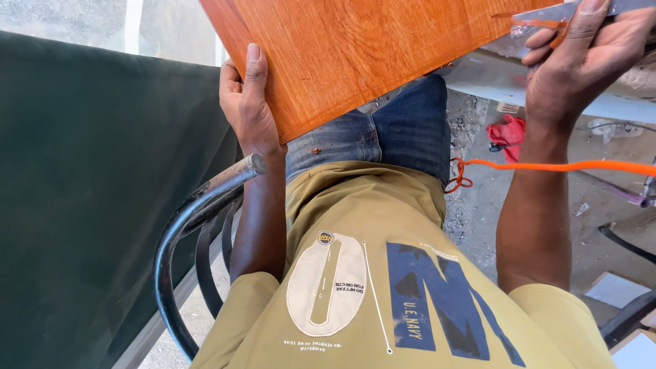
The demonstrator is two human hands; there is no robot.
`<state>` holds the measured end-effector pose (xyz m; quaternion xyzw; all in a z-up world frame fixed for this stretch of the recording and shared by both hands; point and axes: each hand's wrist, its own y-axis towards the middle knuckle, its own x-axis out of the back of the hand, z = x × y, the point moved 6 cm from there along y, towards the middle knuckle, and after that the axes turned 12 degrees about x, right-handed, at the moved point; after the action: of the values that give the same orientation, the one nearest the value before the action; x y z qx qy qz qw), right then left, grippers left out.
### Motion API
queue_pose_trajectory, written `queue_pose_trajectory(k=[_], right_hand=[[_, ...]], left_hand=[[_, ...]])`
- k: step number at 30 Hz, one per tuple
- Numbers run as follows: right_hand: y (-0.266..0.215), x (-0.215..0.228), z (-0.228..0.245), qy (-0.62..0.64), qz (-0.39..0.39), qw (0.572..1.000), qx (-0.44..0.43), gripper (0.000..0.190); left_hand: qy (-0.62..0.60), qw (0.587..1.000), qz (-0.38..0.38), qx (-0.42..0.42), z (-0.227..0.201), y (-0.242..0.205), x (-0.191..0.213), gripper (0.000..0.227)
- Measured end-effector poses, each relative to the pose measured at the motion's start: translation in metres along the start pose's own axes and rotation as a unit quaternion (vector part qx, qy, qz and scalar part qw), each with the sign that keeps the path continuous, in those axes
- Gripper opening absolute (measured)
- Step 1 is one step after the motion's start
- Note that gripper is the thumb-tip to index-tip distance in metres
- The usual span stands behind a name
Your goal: Scraping the edges of a wooden board using a metal hand tool to smooth or finish them.
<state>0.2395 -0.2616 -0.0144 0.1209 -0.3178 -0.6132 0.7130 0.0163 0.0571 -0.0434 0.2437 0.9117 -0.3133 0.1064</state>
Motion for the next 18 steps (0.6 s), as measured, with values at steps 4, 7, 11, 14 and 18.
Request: queue_pose_trajectory(k=[4,7,11,14,18], right_hand=[[-0.001,-0.019,0.015,0.067,0.021,0.997,-0.036,0.029],[0.0,-0.014,0.003,0.07,0.034,0.997,-0.028,0.025],[0.001,0.02,-0.063,0.063,-0.058,0.996,-0.033,0.042],[0.005,-0.002,-0.012,0.031,0.03,0.999,0.012,0.03],[0.003,-0.012,0.005,0.042,0.082,0.996,0.012,0.025]], left_hand=[[0.003,1.0,0.007,-0.005,0.001,0.004,-0.001,0.041],[0.008,1.0,0.001,0.0,0.002,0.002,0.001,0.043],[0.011,1.0,0.009,-0.005,0.002,0.003,0.001,0.045],[0.015,1.0,0.0,0.004,0.003,0.004,0.002,0.046],[-0.018,1.0,-0.008,0.004,0.001,0.001,-0.002,0.038]])
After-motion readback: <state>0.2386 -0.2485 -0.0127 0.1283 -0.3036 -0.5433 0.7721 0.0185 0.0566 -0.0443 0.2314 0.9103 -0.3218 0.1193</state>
